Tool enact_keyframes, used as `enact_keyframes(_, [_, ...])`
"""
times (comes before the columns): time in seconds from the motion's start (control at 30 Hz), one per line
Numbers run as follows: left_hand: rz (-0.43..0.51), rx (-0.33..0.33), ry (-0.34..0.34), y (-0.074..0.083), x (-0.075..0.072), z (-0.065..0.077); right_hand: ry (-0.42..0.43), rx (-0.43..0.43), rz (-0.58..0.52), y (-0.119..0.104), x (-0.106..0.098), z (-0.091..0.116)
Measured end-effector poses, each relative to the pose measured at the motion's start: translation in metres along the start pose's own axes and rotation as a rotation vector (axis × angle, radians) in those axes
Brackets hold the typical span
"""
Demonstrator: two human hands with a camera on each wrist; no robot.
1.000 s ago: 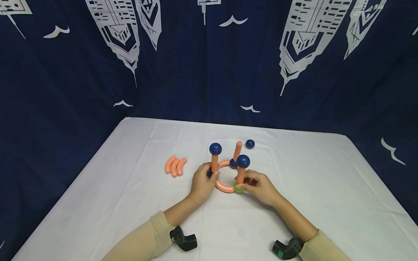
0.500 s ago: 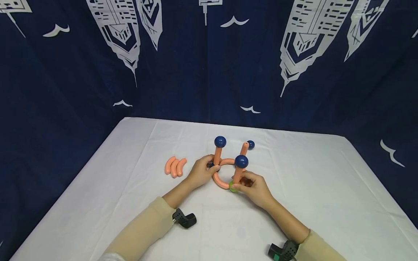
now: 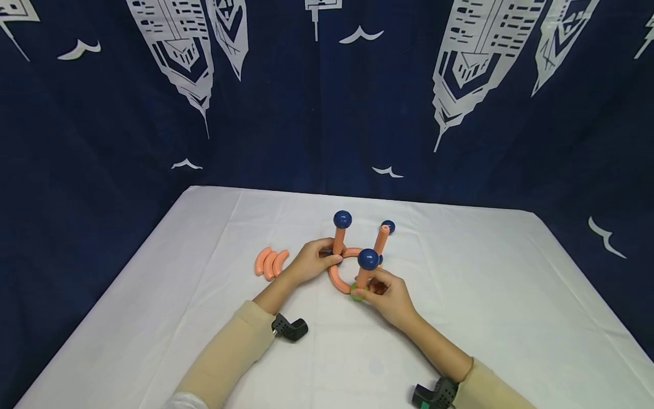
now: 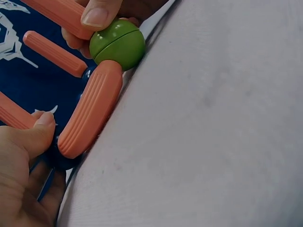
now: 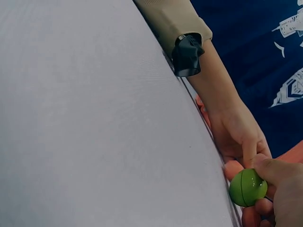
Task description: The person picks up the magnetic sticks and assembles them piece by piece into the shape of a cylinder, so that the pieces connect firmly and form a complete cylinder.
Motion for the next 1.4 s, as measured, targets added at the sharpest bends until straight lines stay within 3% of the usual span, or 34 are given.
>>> enact_keyframes(0.63, [-0.050,-0.041,-0.002,-0.006,-0.001,0.005,-0.032,-0.019,0.029,0.000,-0.001,0.000])
enact_keyframes(0.97, [-0.061,-0.063,0.008,-0.006,0.001,0.008,-0.060,0.009,0.140,0.001,-0.001,0.002])
enact_keyframes(1.4, [-0.096,-0.069,0.025,-0.007,0.000,0.011,-0.051,-0.064,0.097,0.000,-0.003,0.004])
Point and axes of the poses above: each hand's wrist, its own z-axis away from the middle knuckle, its own x-axis out of the palm, y = z × x, the point moved 6 cm from there along -z, towards the middle knuckle, and after that the axes turned 13 degrees about -z, right-handed, at the moved point
